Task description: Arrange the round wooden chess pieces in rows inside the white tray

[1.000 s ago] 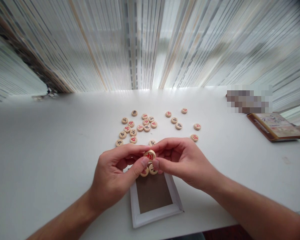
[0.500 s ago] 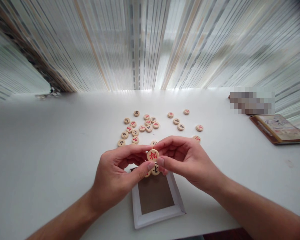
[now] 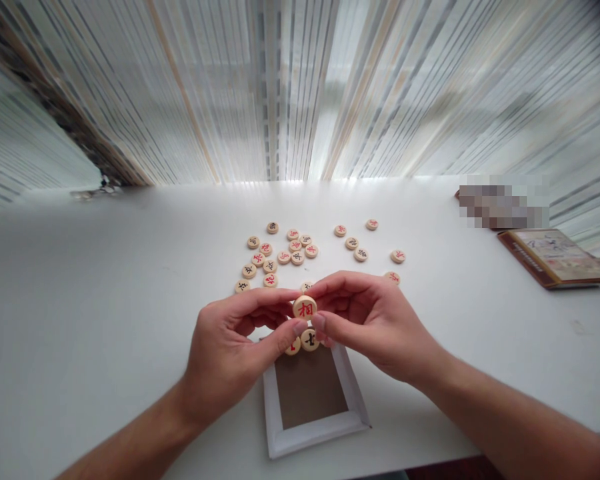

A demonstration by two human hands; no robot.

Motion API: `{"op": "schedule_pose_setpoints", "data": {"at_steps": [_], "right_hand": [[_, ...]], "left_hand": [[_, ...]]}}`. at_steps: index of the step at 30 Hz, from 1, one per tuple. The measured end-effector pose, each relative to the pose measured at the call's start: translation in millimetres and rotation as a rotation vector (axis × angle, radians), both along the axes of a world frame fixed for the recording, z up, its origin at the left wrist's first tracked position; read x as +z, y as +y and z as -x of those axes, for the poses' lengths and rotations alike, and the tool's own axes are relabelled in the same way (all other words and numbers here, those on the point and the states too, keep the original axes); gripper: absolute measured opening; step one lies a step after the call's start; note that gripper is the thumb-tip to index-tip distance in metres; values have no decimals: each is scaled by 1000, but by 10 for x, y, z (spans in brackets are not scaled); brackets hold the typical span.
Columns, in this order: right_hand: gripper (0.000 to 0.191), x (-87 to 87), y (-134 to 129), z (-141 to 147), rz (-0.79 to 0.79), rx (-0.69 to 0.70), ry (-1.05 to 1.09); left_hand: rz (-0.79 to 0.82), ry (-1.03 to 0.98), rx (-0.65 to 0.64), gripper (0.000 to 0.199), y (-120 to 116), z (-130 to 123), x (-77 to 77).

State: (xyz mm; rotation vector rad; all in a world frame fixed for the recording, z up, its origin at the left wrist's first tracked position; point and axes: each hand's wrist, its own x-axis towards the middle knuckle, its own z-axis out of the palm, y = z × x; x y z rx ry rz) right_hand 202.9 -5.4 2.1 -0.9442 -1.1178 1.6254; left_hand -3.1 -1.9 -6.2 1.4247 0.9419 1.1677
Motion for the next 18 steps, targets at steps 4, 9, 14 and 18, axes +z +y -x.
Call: {"op": "schedule_pose_setpoints", "data": {"at_steps": [4,9,14,18], "right_hand": [[24,3,-14,3,-130,-59,-116],[19,24,-36,12,-254,-127,-201],[24,11,-26,1,-173,-97,-140],[29,10,-9,-11,-56,-48,-51]], "left_hand": [[-42,34,23,29,12,-6,-14],[-88,74,68,30,7,8,-17],[-76,60,53,28,-7,17,-23],[-77,42,61,30,-7,13,-16]]}}
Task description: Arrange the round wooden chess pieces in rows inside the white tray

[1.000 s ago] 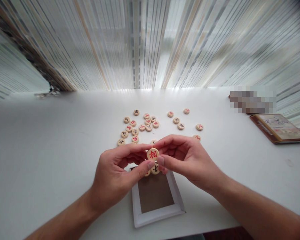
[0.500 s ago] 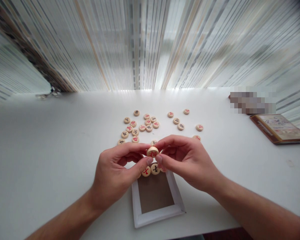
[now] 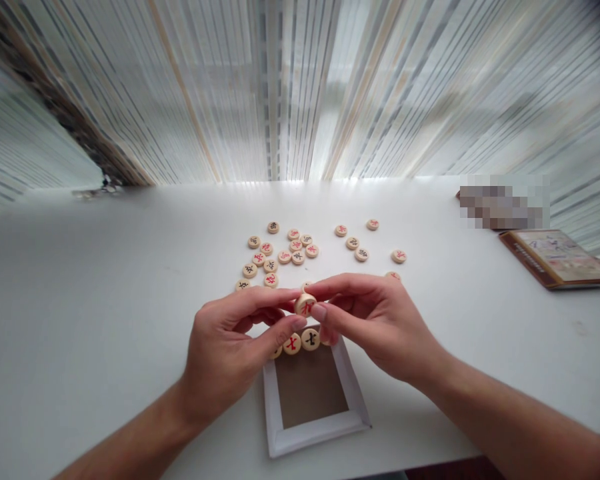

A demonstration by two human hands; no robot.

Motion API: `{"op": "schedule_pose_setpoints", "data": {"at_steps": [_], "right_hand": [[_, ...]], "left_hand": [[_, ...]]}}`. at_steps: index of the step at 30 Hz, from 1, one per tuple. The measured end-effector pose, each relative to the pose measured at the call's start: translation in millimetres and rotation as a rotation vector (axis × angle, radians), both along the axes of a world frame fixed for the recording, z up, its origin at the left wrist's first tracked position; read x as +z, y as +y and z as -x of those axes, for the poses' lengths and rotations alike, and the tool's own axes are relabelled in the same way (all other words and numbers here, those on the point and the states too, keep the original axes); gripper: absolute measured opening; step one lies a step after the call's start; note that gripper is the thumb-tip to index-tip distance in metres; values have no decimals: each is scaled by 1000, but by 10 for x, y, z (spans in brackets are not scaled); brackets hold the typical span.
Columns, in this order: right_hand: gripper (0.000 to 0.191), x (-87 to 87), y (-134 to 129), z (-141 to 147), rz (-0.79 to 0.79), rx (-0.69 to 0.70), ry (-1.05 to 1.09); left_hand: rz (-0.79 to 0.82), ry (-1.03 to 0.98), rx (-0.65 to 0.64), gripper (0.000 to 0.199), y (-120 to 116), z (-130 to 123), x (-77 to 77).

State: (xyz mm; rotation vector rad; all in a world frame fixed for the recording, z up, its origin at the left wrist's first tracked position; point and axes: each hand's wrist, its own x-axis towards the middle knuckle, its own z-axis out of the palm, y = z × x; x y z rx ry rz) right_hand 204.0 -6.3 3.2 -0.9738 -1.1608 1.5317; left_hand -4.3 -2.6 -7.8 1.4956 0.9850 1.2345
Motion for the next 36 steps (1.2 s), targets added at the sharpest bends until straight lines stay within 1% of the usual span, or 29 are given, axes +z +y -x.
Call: {"op": "schedule_pose_setpoints", "data": {"at_steps": [4,6,10,14,17,20,24,29,32,36], "right_hand": [[37,1,22,-4,92,31,61],[39,-7,36,-5,131,75,98],[34,-14,60,-9,217,154,155],[33,-4,63,-3,258,149,175],[36,-5,47,4,250,105,159],[37,-15,30,3,213,82,135],[34,-29,26,-6,189,79,133],[37,-28,8,-2,169,93,144],[39,-12,-8,19,186,100,158],[39,11,-16,47,204,83,152]], "left_hand": [[39,-23,2,30,14,-6,30],[69,-40,-1,30,24,-10,49],[117,-89,-34,27,40,-22,74],[142,-116,-46,27,47,-31,72],[176,-107,-59,24,40,-21,67],[200,-101,-106,27,30,-8,73],[197,-131,-117,23,33,-13,87],[237,-199,-126,32,39,-20,68],[262,-236,-126,32,43,-16,54],[258,-234,-121,32,48,-12,60]]}}
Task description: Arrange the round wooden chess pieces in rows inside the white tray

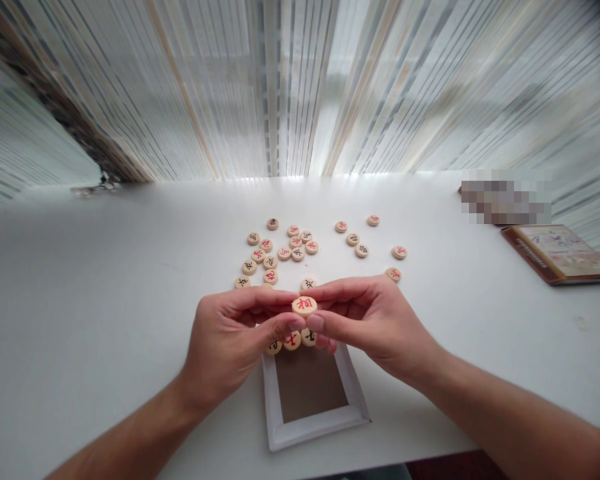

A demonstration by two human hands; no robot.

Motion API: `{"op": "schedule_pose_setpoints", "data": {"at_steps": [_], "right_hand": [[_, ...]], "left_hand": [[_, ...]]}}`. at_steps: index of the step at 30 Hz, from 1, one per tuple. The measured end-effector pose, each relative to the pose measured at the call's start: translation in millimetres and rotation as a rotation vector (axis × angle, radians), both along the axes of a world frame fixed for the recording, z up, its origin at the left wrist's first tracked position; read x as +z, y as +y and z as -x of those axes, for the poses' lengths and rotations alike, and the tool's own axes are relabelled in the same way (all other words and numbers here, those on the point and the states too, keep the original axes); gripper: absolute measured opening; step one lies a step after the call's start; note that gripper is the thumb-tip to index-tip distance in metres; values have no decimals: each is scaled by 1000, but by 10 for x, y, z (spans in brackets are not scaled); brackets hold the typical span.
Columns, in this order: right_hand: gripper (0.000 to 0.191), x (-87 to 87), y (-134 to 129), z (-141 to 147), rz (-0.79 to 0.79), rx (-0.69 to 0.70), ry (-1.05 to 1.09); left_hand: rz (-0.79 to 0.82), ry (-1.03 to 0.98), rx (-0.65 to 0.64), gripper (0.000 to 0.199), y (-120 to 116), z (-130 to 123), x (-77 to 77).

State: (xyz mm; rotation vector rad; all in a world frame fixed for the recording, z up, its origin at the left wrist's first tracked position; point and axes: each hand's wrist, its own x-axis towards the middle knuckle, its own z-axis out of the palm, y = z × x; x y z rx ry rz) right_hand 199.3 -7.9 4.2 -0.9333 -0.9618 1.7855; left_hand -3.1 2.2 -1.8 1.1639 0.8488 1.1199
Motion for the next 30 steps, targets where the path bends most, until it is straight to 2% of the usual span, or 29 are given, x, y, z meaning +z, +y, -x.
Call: {"op": "schedule_pose_setpoints", "data": {"at_steps": [11,18,24,27,30], "right_hand": [[35,-3,32,5,-21,15,56],[36,-21,29,11,-92,-46,90],[36,-38,-7,7,-208,-82,23],[33,-21,-4,2,-249,-81,-16],[28,-2,3,-3,-265,-96,-36]], "left_hand": [[7,20,-9,34,10,-7,10],[15,-10,-82,32,18,-29,46],[56,-43,-101,47,31,-27,-7],[49,-47,-107,44,22,-9,-19],[37,-30,-121,34,2,2,-18]]}}
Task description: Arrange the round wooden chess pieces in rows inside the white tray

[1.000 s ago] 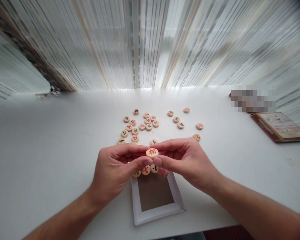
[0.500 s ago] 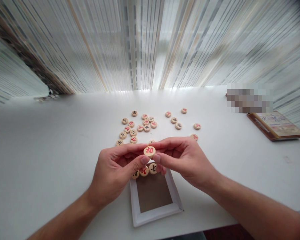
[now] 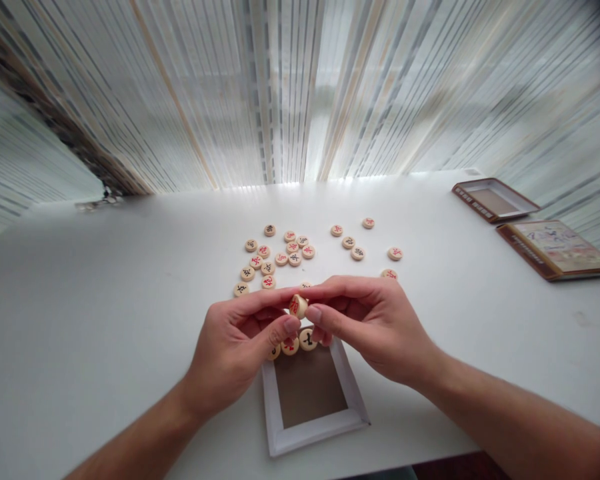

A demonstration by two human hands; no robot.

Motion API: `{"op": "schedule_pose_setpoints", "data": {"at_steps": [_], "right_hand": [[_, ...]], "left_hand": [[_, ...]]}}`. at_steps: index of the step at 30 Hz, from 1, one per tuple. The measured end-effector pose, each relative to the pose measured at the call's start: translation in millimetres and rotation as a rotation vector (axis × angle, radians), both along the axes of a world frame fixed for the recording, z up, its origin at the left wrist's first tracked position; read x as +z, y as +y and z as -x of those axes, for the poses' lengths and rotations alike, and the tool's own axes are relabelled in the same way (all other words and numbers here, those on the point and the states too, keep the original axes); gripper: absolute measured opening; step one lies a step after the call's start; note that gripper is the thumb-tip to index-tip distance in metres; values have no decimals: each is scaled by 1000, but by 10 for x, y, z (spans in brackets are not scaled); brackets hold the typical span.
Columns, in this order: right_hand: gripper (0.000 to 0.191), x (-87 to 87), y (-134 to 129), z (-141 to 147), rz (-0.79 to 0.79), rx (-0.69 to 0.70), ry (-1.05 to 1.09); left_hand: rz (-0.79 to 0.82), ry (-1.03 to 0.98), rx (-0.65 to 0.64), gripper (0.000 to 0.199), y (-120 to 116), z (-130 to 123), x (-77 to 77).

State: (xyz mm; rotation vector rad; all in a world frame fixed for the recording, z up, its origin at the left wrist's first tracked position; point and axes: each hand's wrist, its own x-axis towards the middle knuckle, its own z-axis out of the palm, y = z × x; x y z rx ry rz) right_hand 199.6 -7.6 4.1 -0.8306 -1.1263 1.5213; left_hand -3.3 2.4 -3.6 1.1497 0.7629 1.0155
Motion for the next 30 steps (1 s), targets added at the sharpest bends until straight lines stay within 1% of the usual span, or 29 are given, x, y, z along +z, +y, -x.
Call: {"op": "schedule_pose_setpoints", "data": {"at_steps": [4,8,11,14,17,21,27,30], "right_hand": [[26,5,-4,-3,-8,-12,-17],[22,-18,-5,-9,-61,-29,-118],[17,-48,10,-17,-131,-78,-227],[18,-79,23,-22,-157,-122,-262],[26,-94,19,-17,-107,-111,-259],[32,-79,3,8,-5,-64,-237],[38,-31,15,21,178,27,-40],[38,-10,22,14,217,32,-4]], "left_hand": [[-25,29,-5,28,-14,-2,13],[-50,62,-12,26,-6,-1,9],[-37,88,-29,29,-13,12,-19],[-12,70,-26,34,-33,24,-51],[10,58,-15,37,-51,17,-63],[3,46,-16,35,-62,-14,-47],[-49,63,-13,24,-77,-46,-26],[-77,73,-6,18,-86,-53,-28]]}}
